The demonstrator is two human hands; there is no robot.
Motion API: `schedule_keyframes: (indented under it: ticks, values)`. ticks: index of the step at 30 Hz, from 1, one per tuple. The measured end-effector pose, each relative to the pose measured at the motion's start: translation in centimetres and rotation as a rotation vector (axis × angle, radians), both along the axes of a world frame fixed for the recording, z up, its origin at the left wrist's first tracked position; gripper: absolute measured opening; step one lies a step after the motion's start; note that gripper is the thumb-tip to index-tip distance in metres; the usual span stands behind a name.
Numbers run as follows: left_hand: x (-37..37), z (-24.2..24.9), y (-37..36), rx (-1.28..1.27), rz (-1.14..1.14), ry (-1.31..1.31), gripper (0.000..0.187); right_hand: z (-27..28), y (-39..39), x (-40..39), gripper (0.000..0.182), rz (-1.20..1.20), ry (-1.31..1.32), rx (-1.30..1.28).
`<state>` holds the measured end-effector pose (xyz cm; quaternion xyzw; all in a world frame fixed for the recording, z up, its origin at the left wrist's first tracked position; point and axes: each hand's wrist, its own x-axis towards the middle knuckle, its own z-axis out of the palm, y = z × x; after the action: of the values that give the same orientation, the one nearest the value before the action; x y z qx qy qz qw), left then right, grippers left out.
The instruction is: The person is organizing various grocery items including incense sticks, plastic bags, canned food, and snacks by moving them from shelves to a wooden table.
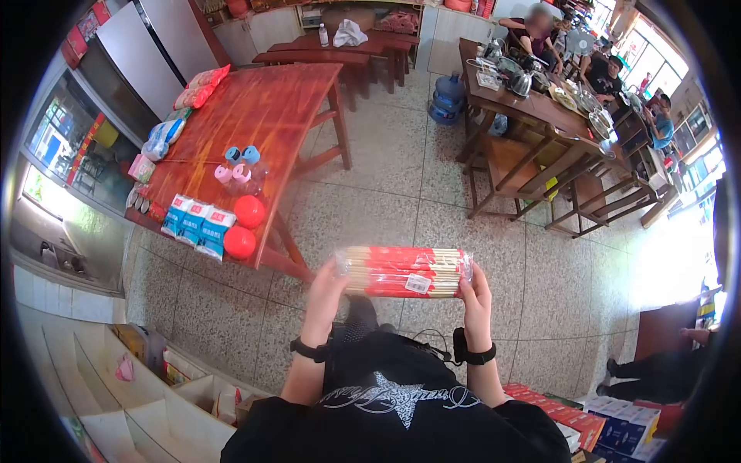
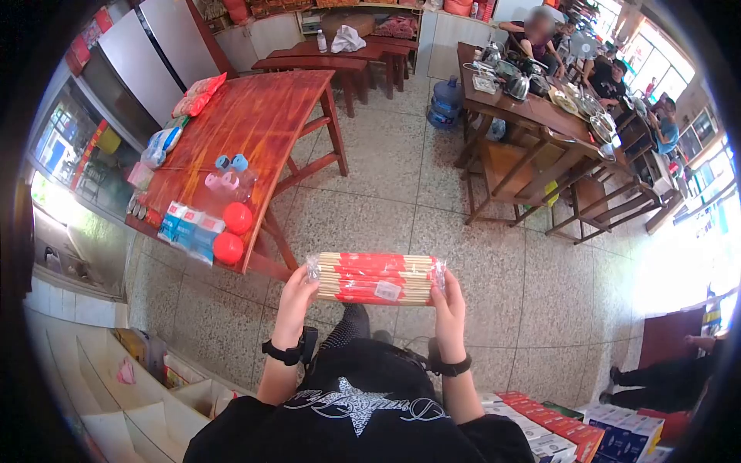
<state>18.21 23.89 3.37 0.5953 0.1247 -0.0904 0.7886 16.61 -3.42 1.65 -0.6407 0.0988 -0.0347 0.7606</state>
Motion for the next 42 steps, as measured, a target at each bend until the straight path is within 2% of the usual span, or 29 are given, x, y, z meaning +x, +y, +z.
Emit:
schedule_keyframes:
  ticks: [7, 12, 14, 16, 18, 20, 22, 24, 25, 29, 31, 35, 38, 40, 42]
  values:
    - [9.3, -1.1, 3.4, 0.055, 0.009, -0.117, 0.048, -0.2, 3.4, 9.8, 0.048, 0.119, -0.037, -0.055]
    - [16.1, 1.8, 7.1, 0.076, 0.047, -0.241, 0.053, 3.0, 7.5, 18.2, 0.047, 0.183, -0.109, -0.072]
    - [18.6, 2.2, 8.5, 0.065, 0.074, -0.257, 0.053, 1.7, 8.8, 21.8, 0.05, 0.104, -0.237, -0.181]
    - [20.0, 2.0, 9.6, 0.052, 0.088, -0.229, 0.052, 1.1, 10.1, 24.1, 0.049, 0.103, -0.233, -0.189]
    - [21.4, 1.7, 10.8, 0.436, 0.122, -0.212, 0.05, 1.1, 11.5, 25.9, 0.046, 0.103, -0.141, -0.2]
    - [22.2, -2.0, 12.5, 0.463, 0.095, -0.226, 0.048, 0.5, 12.6, 27.3, 0.044, 0.117, -0.075, -0.157]
    - [22.4, -1.6, 13.6, 0.495, 0.091, -0.238, 0.046, -0.4, 13.3, 29.3, 0.044, 0.222, 0.044, -0.168]
    - [22.0, -0.7, 13.9, 0.387, 0.04, -0.14, 0.045, -1.0, 14.7, 31.7, 0.045, 0.306, 0.088, -0.16]
    - [22.0, -1.8, 14.3, 0.453, 0.047, -0.104, 0.043, -1.3, 15.6, 33.0, 0.045, 0.334, 0.097, -0.162]
    - [23.6, -3.8, 14.7, 0.46, 0.169, -0.113, 0.042, -2.5, 19.4, 38.9, 0.044, 0.501, 0.072, -0.186]
    - [25.6, -3.7, 14.5, 0.325, 0.267, -0.142, 0.042, -3.0, 21.5, 42.9, 0.044, 0.601, 0.024, -0.204]
    - [30.4, -4.7, 15.1, 0.528, 0.364, -0.113, 0.049, -3.2, 24.5, 51.1, 0.045, 0.777, -0.002, -0.161]
    - [34.1, -5.1, 15.1, 0.405, 0.521, -0.104, 0.046, -3.9, 26.5, 57.5, 0.045, 0.888, 0.027, -0.153]
    - [36.1, -4.8, 15.7, 0.175, 0.632, 0.03, 0.045, -3.4, 29.0, 60.9, 0.044, 0.971, 0.041, -0.129]
    - [37.5, -4.4, 16.5, 0.147, 0.692, 0.076, 0.045, -2.5, 31.3, 62.7, 0.044, 1.032, 0.113, -0.184]
